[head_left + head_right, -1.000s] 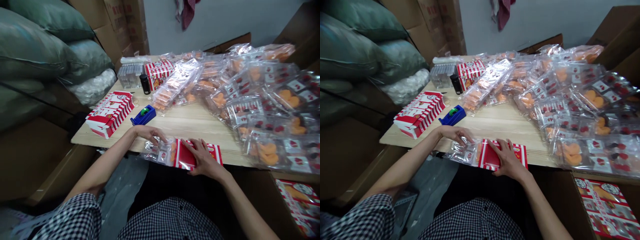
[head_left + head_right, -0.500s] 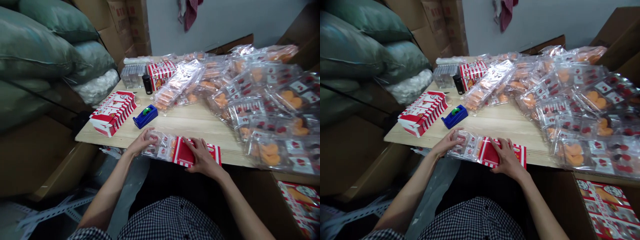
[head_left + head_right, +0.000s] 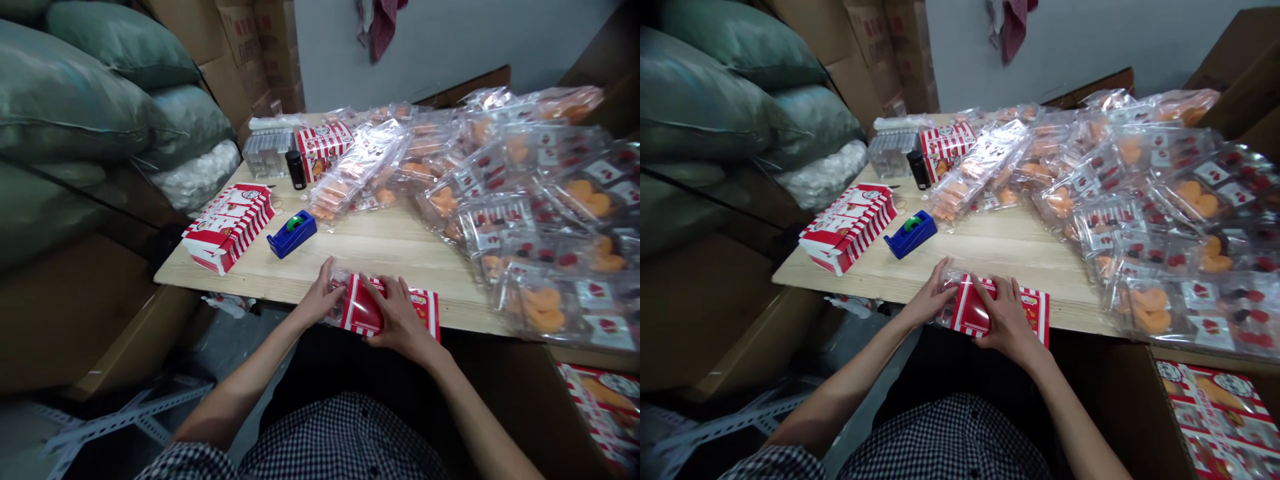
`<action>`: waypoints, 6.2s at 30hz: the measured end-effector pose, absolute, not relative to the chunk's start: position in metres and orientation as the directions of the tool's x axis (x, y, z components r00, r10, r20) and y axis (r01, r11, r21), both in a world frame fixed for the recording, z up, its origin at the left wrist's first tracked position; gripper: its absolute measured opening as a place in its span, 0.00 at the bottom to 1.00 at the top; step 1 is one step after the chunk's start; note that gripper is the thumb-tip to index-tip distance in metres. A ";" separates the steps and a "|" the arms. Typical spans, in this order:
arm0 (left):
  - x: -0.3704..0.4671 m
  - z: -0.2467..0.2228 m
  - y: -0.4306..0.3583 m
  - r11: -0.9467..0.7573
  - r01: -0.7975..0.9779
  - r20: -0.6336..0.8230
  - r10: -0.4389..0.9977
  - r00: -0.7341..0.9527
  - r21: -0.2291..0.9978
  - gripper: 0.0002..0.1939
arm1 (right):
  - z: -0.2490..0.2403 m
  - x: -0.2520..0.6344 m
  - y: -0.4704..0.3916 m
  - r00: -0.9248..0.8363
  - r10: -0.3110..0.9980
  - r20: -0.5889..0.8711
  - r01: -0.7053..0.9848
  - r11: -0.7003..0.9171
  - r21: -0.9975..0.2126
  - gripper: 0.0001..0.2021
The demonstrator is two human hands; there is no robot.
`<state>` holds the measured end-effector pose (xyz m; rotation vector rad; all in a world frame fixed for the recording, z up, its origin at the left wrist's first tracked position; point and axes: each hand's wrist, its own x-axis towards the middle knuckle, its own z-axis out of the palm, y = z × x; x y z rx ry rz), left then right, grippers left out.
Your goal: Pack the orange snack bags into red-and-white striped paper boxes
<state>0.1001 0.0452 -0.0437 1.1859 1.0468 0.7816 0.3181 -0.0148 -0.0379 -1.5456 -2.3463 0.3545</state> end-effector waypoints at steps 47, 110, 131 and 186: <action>0.128 0.012 -0.067 -0.590 0.468 0.047 0.653 0.756 0.658 0.27 | -0.041 0.294 -0.111 0.129 0.890 -0.438 -0.414 -0.353 -0.839 0.19; 0.117 0.029 -0.099 0.580 -0.172 -0.464 0.768 0.442 0.796 0.21 | 0.024 0.268 -0.171 0.296 0.850 -0.436 -0.434 -0.287 -0.854 0.04; 0.100 0.006 -0.095 0.711 -0.345 -0.404 0.657 0.636 0.613 0.15 | 0.001 0.282 -0.166 0.364 0.764 -0.533 -0.563 -0.275 -0.779 0.10; 0.077 -0.027 -0.050 0.568 -0.237 -0.282 0.675 0.682 0.788 0.24 | -0.018 0.306 -0.127 0.037 0.962 -0.272 -0.442 -0.228 -0.867 0.12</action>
